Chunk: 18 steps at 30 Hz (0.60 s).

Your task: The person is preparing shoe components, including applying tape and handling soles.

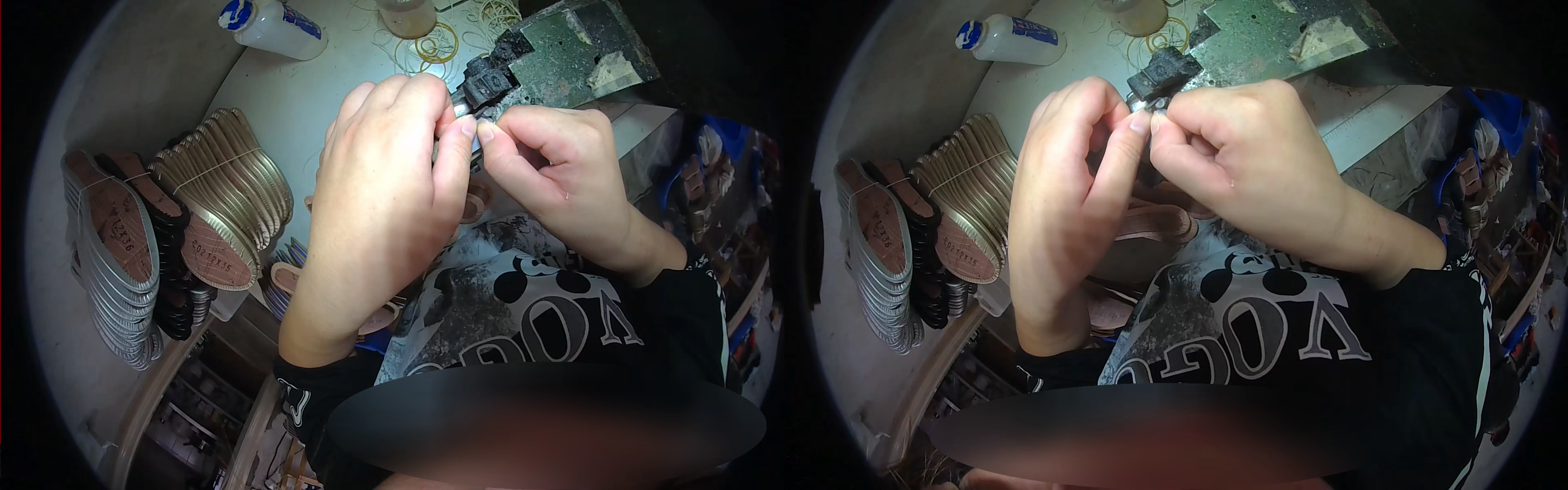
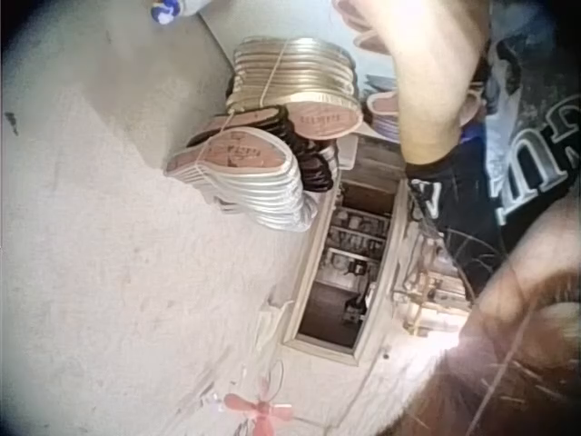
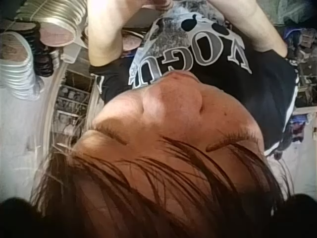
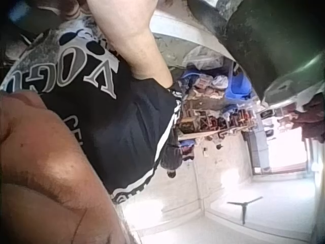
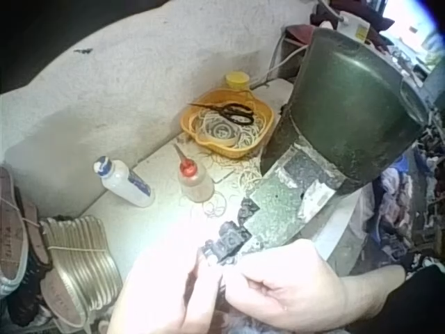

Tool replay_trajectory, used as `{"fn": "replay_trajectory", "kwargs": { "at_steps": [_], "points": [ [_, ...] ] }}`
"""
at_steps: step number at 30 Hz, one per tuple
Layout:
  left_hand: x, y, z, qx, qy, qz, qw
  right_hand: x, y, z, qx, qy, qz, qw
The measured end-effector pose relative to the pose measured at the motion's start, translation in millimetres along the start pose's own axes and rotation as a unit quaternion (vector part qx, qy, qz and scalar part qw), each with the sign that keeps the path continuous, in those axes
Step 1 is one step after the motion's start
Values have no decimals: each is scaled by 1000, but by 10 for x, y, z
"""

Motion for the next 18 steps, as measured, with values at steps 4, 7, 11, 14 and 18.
{"fn": "replay_trajectory", "kwargs": {
  "at_steps": [4, 7, 11, 14, 18],
  "points": [
    [3, 6, -37, 4, -4, 15, 1000, -7, -14, -13, 0, 34, -12, 999],
    [39, 20, -28, 10, -7, 26, 1000, -26, 8, -4, 0, 33, -8, 999],
    [35, 30, -18, 5, -3, 43, 999, -17, 20, 19, -17, 24, 4, 1000],
    [47, 59, 0, -22, 21, 32, 999, -24, 24, 30, -26, 6, 8, 1000],
    [47, 91, 30, -37, 24, 38, 998, 7, 14, 32, -28, 1, 7, 1000]
  ]
}}
Point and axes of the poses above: each hand's wrist, its own z-axis away from the middle knuckle, its own y-axis out of the palm, x = y × z, the point moved 3 cm from there along -z, towards the middle knuckle, and after that the axes turned 10 degrees about -y, right-handed, at the moved point
